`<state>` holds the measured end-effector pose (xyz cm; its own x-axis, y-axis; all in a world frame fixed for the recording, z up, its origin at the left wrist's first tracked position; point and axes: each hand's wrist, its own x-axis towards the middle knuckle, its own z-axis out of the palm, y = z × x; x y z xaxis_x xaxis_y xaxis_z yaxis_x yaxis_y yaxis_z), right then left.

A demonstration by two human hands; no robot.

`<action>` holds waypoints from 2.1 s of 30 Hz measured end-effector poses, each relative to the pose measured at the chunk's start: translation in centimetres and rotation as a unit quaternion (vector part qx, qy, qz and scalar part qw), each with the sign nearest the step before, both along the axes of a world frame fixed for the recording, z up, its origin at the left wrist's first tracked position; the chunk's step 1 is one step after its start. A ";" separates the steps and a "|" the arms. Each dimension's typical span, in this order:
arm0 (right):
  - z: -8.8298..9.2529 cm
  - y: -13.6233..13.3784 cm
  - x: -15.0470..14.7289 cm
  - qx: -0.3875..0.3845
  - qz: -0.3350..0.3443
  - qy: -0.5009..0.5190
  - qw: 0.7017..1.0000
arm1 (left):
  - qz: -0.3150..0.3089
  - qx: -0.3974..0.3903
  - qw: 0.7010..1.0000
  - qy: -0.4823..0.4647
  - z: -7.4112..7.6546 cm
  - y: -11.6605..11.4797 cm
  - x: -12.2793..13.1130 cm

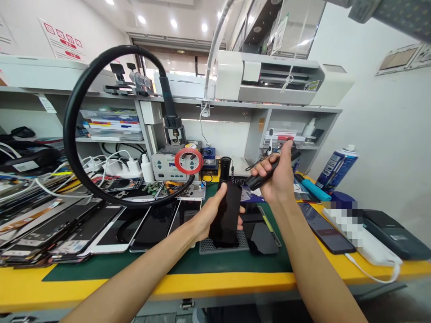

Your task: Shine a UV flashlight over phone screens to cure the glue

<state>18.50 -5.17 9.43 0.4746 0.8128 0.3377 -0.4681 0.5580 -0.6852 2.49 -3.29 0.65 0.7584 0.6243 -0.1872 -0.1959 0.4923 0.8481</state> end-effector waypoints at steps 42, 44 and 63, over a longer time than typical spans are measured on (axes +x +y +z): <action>-0.4 -0.9 0.3 -0.045 0.041 0.064 0.996 | -0.072 -0.089 0.992 -0.062 0.0 -0.6 0.4; -0.5 -0.6 0.4 -0.048 0.044 0.063 0.996 | -0.075 -0.089 0.991 -0.070 0.0 -0.7 0.4; -1.0 0.4 0.5 -0.066 0.082 0.019 0.994 | -0.087 -0.096 0.990 -0.055 0.1 -1.4 0.8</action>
<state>19.00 -4.78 8.40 0.3427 0.9164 0.2070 -0.5727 0.3784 -0.7272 3.27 -4.71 0.74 0.8735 0.4436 -0.2005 -0.1799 0.6769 0.7138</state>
